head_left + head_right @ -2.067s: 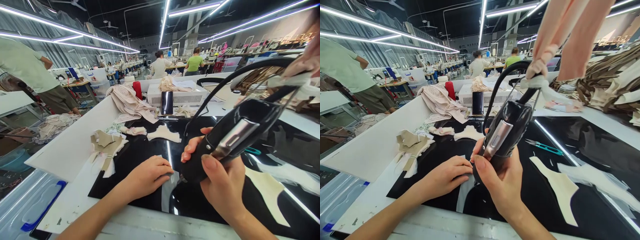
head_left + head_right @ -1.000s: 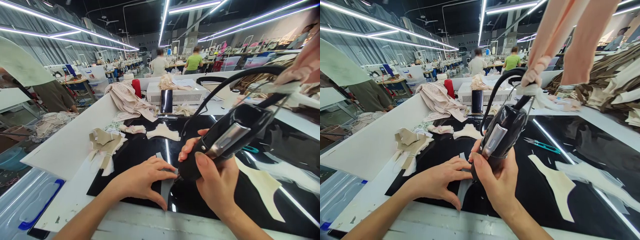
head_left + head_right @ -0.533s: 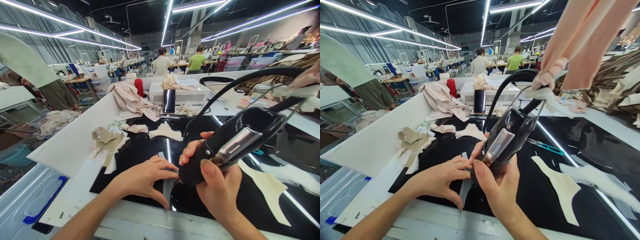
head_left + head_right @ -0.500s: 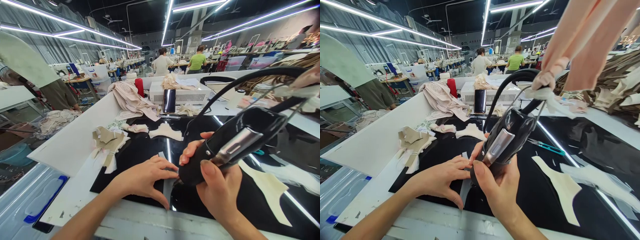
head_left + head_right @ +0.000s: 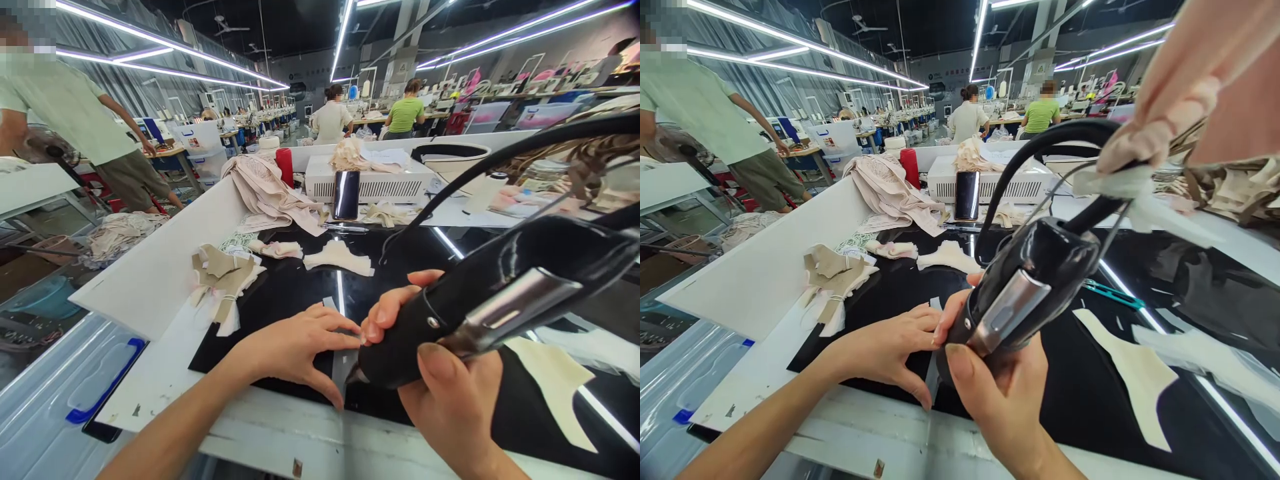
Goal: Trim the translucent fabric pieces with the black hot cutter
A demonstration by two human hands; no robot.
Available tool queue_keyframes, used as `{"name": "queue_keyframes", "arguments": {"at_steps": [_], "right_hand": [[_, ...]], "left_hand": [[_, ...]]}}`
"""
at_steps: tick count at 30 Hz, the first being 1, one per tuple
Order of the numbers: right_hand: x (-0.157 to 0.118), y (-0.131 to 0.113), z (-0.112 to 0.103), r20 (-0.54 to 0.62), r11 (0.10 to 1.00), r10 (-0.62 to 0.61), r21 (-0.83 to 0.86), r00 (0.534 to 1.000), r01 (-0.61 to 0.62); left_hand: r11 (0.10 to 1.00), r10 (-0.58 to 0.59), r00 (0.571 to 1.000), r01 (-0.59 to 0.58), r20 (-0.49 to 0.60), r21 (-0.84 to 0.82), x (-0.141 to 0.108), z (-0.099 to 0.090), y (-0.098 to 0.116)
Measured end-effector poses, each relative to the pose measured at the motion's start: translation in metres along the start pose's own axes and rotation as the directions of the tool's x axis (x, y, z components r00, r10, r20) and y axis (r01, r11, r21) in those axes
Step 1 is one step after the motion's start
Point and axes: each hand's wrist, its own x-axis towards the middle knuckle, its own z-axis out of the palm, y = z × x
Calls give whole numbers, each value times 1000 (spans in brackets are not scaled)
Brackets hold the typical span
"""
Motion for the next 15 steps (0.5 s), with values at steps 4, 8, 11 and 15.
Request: {"name": "queue_keyframes", "arguments": {"at_steps": [4,8,11,15], "right_hand": [[-3,-1,1,-5,1000,19,-23,1000,-19],[-2,-2,0,3,999,14,-41,1000,-14],[-1,-1,0,20,1000,1,-31,1000,0],[0,0,-2,26,1000,-3,-29,1000,3]], "left_hand": [[1000,-18,1000,18,13,23,0,0,1],[999,-24,1000,24,18,25,-1,-1,2],[999,-33,999,32,17,13,-1,-2,1],[1000,-4,1000,5,9,-21,-1,-4,1]]}}
